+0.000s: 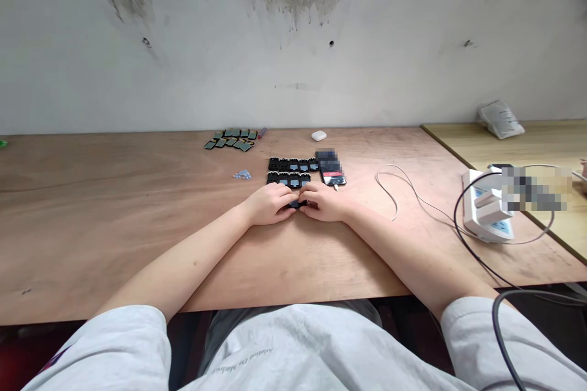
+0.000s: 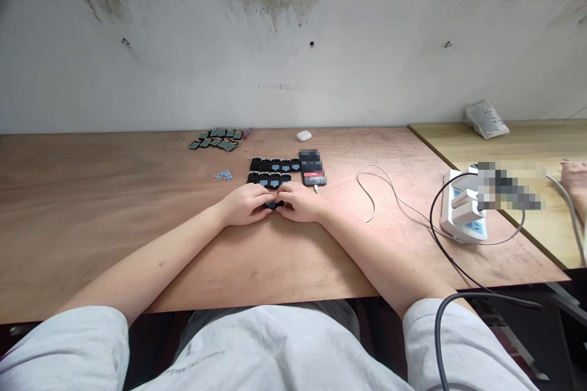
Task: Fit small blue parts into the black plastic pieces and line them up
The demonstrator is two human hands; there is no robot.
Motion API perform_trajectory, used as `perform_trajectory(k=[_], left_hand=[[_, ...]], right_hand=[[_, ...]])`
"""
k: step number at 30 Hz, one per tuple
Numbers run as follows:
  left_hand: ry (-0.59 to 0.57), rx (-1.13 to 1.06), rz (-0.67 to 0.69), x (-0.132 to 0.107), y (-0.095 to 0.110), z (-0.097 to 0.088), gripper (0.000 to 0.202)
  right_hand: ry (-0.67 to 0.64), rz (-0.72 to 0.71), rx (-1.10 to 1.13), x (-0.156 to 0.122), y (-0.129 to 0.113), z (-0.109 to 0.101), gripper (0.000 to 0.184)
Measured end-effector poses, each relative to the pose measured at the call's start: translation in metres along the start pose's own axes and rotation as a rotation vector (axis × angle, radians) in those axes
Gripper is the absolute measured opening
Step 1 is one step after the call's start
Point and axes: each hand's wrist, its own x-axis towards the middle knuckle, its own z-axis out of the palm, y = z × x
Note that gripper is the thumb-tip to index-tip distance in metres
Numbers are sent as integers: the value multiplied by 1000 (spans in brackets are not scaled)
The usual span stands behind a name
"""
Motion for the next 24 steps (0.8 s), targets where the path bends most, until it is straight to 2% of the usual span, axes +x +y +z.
perform_trajectory(k=[5, 9, 11, 14, 18, 20, 24], left_hand=[[154, -75, -47, -3, -2, 1, 28], [208, -87, -84, -4, -5, 2, 32], [243, -96, -148, -4, -9, 1, 32], [328, -94, -332, -8, -19, -1, 33], [489, -2, -672, -17, -41, -9, 31], [555, 11, -795, -21, -52, -12, 28], [623, -68, -1019, -27, -69, -12, 24]], right_hand=[[100, 80, 118, -3, 6, 3, 14], [142, 85, 145, -3, 6, 2, 21], [156, 96, 134, -3, 5, 0, 28], [171, 107, 88, -4, 4, -1, 34], [138, 68, -3, -4, 5, -1, 29], [122, 35, -40, -4, 6, -1, 26], [110, -4, -69, -3, 6, -1, 23]])
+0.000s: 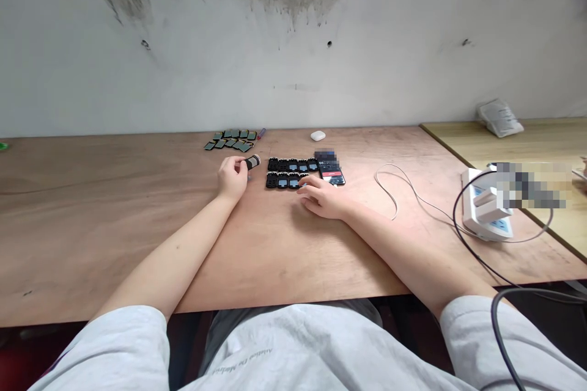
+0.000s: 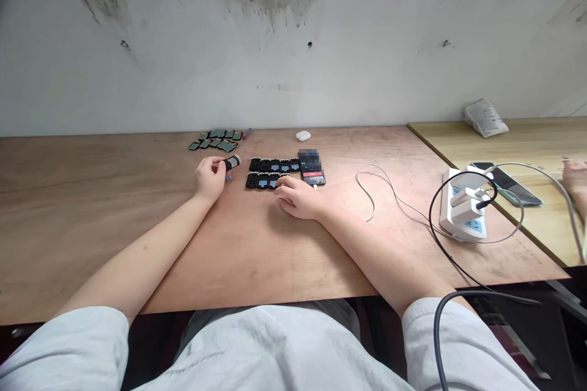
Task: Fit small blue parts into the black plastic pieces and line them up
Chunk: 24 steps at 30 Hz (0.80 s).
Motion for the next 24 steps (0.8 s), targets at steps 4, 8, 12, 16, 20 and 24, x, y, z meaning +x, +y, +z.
perform_trajectory(k=[4, 8, 12, 16, 20, 24], left_hand=[[-1, -36, -123, 4, -7, 2, 19], [46, 45, -17, 2, -4, 0, 15], [-80, 189, 224, -7, 10, -1, 17], [-233, 390, 403, -19, 23, 1, 18], [-337, 494, 439, -25, 30, 1, 17], [-364, 459, 431, -24, 30, 0, 18]], right_hand=[[-6, -1, -10, 0, 0, 0, 18], [-10, -5, -11, 0, 0, 0, 16], [-11, -12, -5, 0, 1, 0, 16], [-23, -3, -9, 0, 1, 0, 15], [-20, -19, -1, 0, 1, 0, 15], [-10, -25, 6, -1, 3, 2, 15]])
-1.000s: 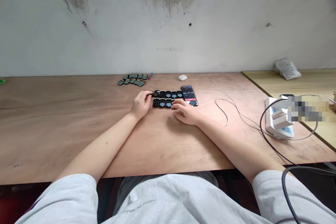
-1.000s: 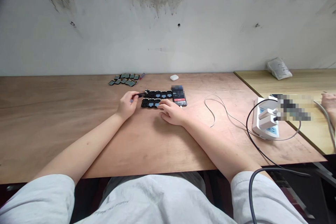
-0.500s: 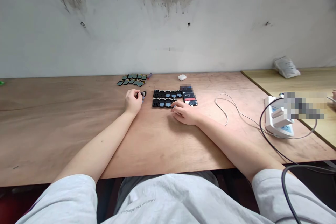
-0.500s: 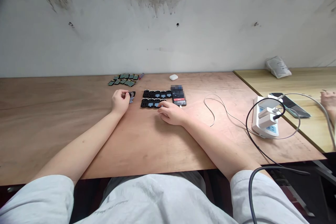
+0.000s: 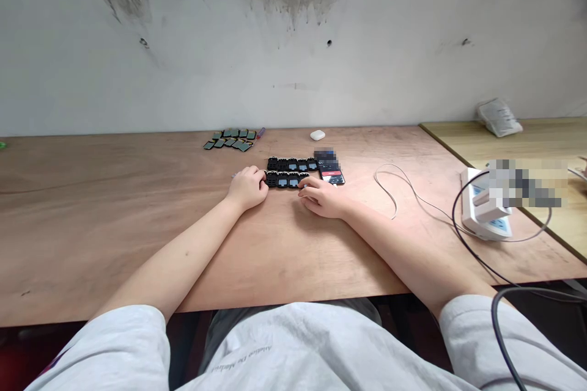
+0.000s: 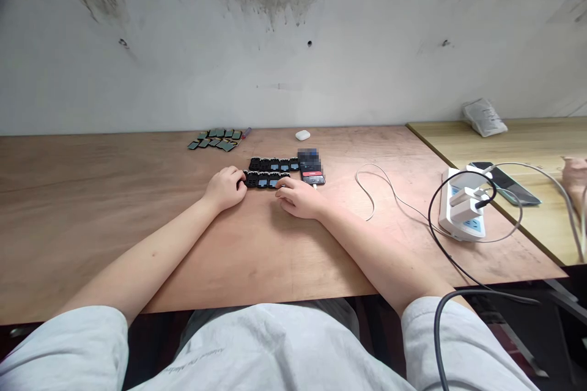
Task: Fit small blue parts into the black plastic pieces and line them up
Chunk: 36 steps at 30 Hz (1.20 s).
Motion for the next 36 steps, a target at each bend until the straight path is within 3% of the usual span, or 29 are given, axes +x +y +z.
perform_trajectory(k=[6, 12, 17, 21, 27, 36], left_hand=[[21, -52, 90, -1, 0, 3, 22], [18, -140, 213, -1, -1, 6, 25], [25, -207, 283, 1, -3, 6, 25], [23, -276, 267, 2, -4, 5, 25], [41, -305, 230, 3, -6, 6, 26], [58, -314, 208, 4, -7, 6, 27]], right_hand=[[5, 40, -110, 1, 0, 0, 14], [-30, 283, -385, 4, 0, 1, 20], [-3, 436, -481, 8, 4, 5, 32], [-53, 523, -490, 10, 7, 7, 45], [-173, 568, -465, 12, 7, 5, 64], [-144, 524, -498, 8, -2, 0, 56]])
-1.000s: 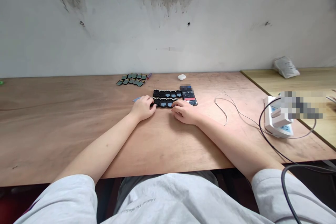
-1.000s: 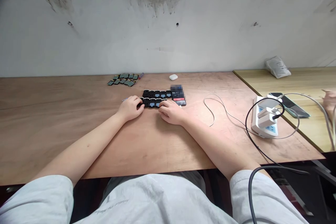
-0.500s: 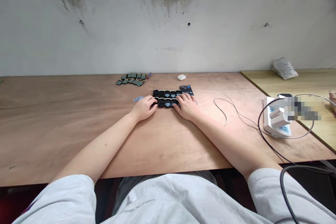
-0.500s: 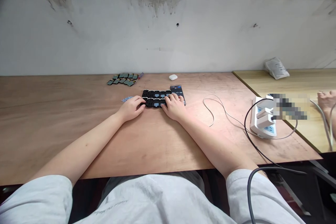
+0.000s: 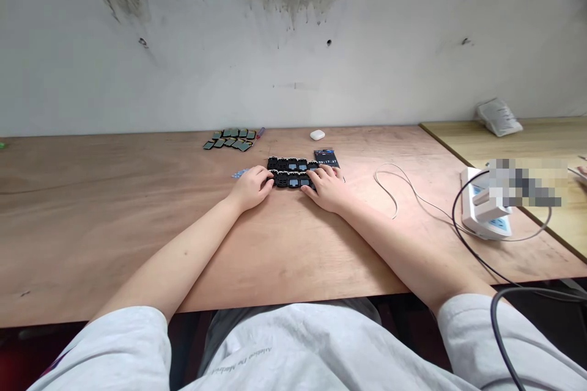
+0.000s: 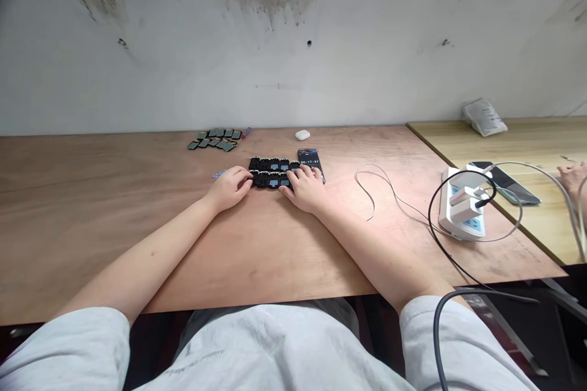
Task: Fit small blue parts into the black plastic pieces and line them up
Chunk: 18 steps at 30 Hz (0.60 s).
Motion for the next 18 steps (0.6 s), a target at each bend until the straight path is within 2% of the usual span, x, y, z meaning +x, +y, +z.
perform_trajectory(k=[5, 18], left_hand=[[5, 11, 4, 0, -1, 1, 27], [-5, 32, -12, 0, 1, 0, 27]], right_hand=[[64, -7, -23, -4, -5, -8, 46], [151, -31, -12, -6, -9, -15, 47]])
